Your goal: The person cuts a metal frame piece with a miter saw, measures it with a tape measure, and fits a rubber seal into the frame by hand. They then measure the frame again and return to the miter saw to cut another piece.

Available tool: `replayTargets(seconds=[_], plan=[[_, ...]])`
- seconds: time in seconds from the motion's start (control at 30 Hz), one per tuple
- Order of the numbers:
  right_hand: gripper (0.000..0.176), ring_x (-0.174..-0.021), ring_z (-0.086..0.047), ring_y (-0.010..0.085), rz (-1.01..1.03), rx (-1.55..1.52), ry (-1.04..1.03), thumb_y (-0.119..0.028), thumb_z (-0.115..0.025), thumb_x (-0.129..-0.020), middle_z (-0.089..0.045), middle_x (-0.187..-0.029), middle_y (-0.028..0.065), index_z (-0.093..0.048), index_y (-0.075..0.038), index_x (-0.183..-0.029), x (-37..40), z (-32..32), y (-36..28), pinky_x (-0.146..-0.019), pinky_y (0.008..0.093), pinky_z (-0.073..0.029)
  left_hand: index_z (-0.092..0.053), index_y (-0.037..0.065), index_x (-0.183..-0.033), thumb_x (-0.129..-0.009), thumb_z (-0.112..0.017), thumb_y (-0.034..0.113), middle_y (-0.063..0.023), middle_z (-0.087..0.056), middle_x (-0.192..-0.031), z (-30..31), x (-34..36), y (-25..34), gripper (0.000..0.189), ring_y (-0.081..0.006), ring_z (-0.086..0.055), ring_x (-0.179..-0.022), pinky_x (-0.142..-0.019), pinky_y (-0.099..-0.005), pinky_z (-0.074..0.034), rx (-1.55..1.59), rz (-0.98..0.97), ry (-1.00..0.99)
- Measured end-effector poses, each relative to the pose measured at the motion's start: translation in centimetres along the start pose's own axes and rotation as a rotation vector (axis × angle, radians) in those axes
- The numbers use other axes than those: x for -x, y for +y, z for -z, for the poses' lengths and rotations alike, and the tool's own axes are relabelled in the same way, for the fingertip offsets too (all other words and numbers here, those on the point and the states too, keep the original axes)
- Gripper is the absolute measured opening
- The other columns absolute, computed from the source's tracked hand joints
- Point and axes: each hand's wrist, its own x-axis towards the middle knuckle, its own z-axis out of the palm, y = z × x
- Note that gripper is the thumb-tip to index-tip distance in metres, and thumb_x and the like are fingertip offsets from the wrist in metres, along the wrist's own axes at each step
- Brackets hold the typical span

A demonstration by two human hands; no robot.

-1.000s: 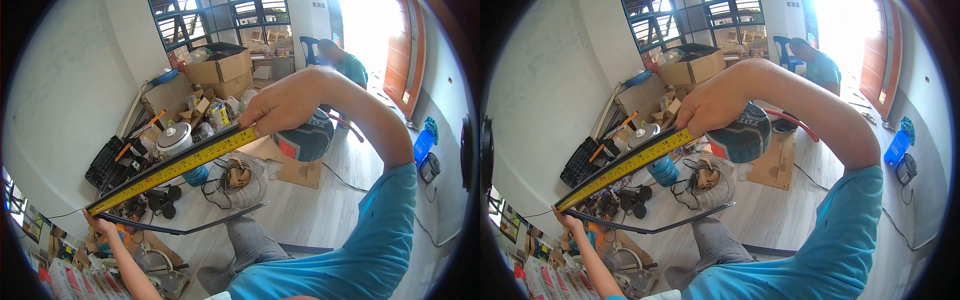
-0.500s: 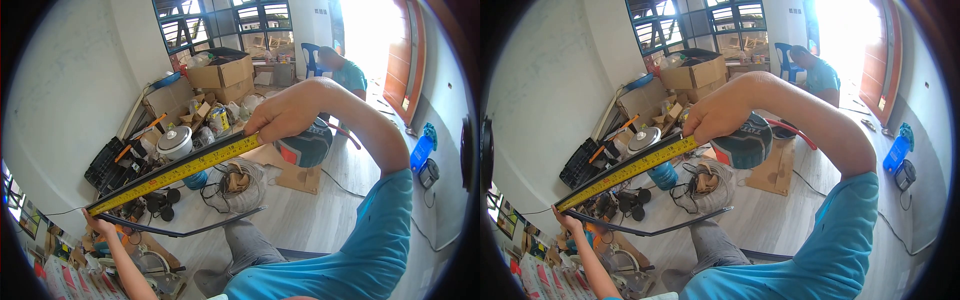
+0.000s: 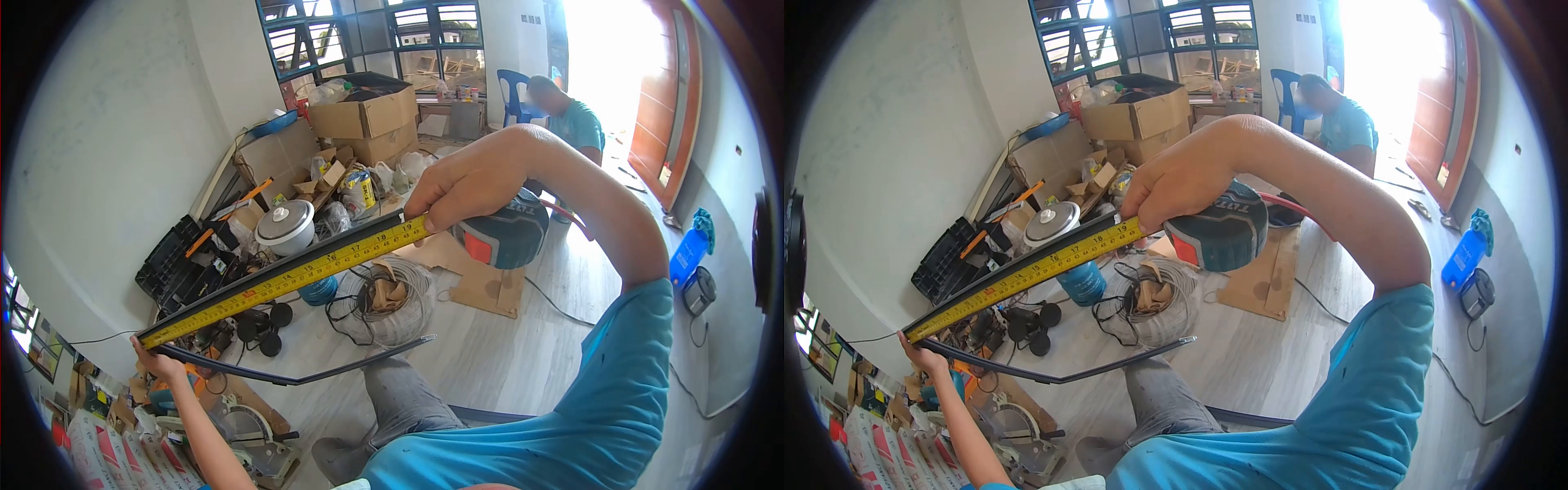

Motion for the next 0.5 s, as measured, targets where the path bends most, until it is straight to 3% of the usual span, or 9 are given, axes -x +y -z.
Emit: replayTargets(seconds=[0.13, 0.5], plan=[[0.045, -0.064, -0.047, 0.0084, -0.037, -0.024, -0.032, -0.027, -0.042, -0.093, -0.053, -0.076, 0.0025, -0.054, 0.004, -0.124, 0.2, 0.5, -0.7, -0.056, 0.0248, -0.042, -0.050, 0.009, -0.097, -0.101, -0.035, 0.044, -0.0032, -0.053, -0.087, -3.0, 2.1, 1.3, 0.039, -0.0115, -0.053, -0.077, -0.069, -0.0267, -0.043, 0.018, -0.051, 0.099], [0.042, -0.063, -0.046, 0.0076, -0.001, -0.043, -0.032, -0.026, -0.042, -0.094, -0.050, -0.073, 0.0015, -0.054, 0.005, -0.119, -0.5, 0.6, -0.3, -0.055, 0.0252, -0.041, -0.051, 0.010, -0.096, -0.101, -0.035, 0.044, -0.0016, -0.052, -0.087, -2.0, 1.6, 0.6, 0.037, -0.0099, -0.052, -0.078, -0.070, -0.0276, -0.043, 0.040, -0.033, 0.064]])
